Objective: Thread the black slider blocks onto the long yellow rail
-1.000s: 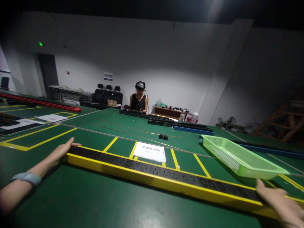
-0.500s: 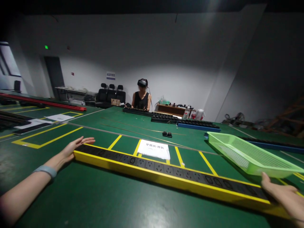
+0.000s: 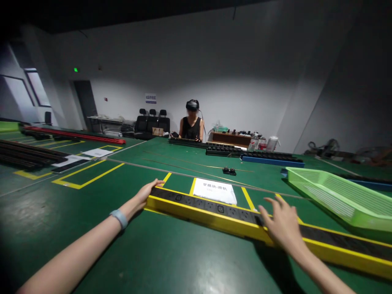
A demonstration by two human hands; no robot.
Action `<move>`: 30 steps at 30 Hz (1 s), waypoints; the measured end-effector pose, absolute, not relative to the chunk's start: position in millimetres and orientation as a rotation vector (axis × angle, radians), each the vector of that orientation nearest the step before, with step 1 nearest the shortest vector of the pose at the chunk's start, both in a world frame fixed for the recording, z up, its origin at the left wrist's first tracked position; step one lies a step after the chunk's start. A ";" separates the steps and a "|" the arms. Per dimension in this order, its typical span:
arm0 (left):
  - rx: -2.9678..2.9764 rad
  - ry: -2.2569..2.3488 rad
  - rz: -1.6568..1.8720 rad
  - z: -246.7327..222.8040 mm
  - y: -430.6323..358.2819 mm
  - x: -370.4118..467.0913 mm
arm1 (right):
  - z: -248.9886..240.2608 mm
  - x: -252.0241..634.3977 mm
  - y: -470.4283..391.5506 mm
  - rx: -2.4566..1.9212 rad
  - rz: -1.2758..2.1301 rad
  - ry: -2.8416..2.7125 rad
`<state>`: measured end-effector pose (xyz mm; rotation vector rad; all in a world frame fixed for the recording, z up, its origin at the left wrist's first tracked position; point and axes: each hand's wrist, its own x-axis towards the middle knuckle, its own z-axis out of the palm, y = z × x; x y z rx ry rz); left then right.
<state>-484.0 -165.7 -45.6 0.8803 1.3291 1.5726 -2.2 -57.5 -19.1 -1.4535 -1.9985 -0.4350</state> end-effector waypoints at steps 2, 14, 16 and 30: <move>1.036 1.412 1.546 -47.7 -158.9 -469.6 | -22.5 -62.8 -106.8 -1.163 -0.280 -2.203; 1.136 1.214 1.409 -67.5 -134.7 -461.1 | -34.1 -231.6 -268.6 -0.425 0.518 -2.872; 1.088 1.144 1.339 -59.1 -139.4 -470.5 | -45.0 -243.4 -272.1 -0.447 0.532 -2.879; 1.106 2.052 1.629 -40.6 -206.3 -722.4 | -46.8 -264.5 -271.1 -0.402 0.374 -2.896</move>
